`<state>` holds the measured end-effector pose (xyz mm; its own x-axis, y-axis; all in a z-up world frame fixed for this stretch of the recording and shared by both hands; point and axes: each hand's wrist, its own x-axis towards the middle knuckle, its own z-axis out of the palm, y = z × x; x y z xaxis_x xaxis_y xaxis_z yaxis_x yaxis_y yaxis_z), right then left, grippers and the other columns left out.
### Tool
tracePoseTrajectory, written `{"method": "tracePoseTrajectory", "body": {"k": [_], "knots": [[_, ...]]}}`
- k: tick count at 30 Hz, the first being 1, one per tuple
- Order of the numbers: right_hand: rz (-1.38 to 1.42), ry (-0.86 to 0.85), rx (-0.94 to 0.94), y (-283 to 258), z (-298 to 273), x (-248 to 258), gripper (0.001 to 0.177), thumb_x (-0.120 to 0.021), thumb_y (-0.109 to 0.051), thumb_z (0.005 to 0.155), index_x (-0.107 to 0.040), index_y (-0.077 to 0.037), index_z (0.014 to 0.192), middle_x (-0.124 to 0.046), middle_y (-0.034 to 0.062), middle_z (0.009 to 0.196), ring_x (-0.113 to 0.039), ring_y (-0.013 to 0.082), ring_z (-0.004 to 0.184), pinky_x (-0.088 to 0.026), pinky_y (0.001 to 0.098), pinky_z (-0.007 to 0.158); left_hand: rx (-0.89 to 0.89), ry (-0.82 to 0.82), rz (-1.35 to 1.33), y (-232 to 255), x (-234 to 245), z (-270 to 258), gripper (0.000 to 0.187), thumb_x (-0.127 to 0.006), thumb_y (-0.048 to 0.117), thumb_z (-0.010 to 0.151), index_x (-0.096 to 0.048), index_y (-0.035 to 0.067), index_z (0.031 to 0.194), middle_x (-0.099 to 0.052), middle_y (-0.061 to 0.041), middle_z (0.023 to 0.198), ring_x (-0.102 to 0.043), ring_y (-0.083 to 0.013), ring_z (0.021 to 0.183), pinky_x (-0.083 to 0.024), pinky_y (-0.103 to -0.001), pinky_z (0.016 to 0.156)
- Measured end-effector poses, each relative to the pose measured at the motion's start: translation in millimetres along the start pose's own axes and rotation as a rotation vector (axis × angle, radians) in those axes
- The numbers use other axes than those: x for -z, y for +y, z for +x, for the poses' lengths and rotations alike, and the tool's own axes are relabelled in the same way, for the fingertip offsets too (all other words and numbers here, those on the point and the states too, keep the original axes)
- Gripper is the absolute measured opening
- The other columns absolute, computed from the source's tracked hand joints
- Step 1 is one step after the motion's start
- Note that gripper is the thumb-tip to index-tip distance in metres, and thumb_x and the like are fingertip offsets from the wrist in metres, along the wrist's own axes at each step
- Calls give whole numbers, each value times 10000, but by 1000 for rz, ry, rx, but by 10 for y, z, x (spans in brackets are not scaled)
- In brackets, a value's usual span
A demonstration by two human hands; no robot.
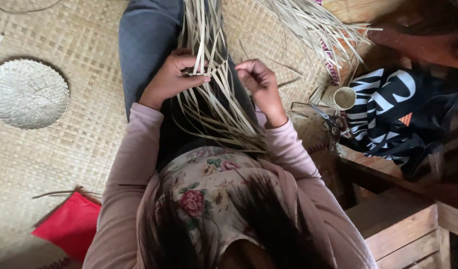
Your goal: Weaving dried plant fibers to create a structured object, likely a basket or mat.
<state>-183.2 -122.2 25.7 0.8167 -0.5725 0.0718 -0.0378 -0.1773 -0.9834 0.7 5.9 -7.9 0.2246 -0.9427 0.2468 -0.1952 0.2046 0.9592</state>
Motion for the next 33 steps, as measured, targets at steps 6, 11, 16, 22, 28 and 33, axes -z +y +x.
{"method": "tracePoseTrajectory", "body": {"k": [6,11,16,22,28,33], "knots": [[-14,-247,-236,60,92,41,257,-411,-213,920,-584,-60,805,-543,19,664,-496,92,592,-425,199,568,-10,19,92,-76,-35,-34,357,-700,3,700,-583,-28,1036,-584,-99,863,-512,-172,768,-422,-253,710],[281,-173,-313,149,116,-5,135,-575,-133,828,-613,-26,902,-599,39,737,-528,88,641,-427,188,614,-42,-19,242,-42,-34,-30,330,-664,87,724,-596,39,1043,-630,-54,938,-485,-231,921,-254,-350,939],[391,-148,-330,172,131,-31,95,-616,34,772,-623,-20,849,-616,26,754,-525,61,629,-427,154,633,-118,-6,197,70,-31,11,174,-655,28,729,-605,-5,893,-612,-51,772,-495,-167,658,-364,-266,787],[345,-208,-205,159,149,-42,54,-543,28,832,-542,-16,864,-584,71,742,-595,154,675,-505,255,675,-111,396,570,460,-162,-197,666,-777,413,670,-498,108,1193,-467,-127,1230,-396,-298,1132,-270,-430,930],[314,-114,-265,99,132,-87,97,-560,65,802,-515,116,872,-555,198,677,-622,244,618,-569,350,558,-201,692,226,500,-464,-473,199,-623,34,812,-618,85,1004,-629,-47,922,-569,-247,818,-400,-316,788],[104,-142,-216,-78,119,-148,63,-589,37,799,-553,53,847,-572,136,639,-592,146,533,-478,187,461,-447,402,761,738,-482,-537,194,-566,-2,836,-569,63,1018,-600,-120,905,-597,-265,876,-475,-347,726]]}}
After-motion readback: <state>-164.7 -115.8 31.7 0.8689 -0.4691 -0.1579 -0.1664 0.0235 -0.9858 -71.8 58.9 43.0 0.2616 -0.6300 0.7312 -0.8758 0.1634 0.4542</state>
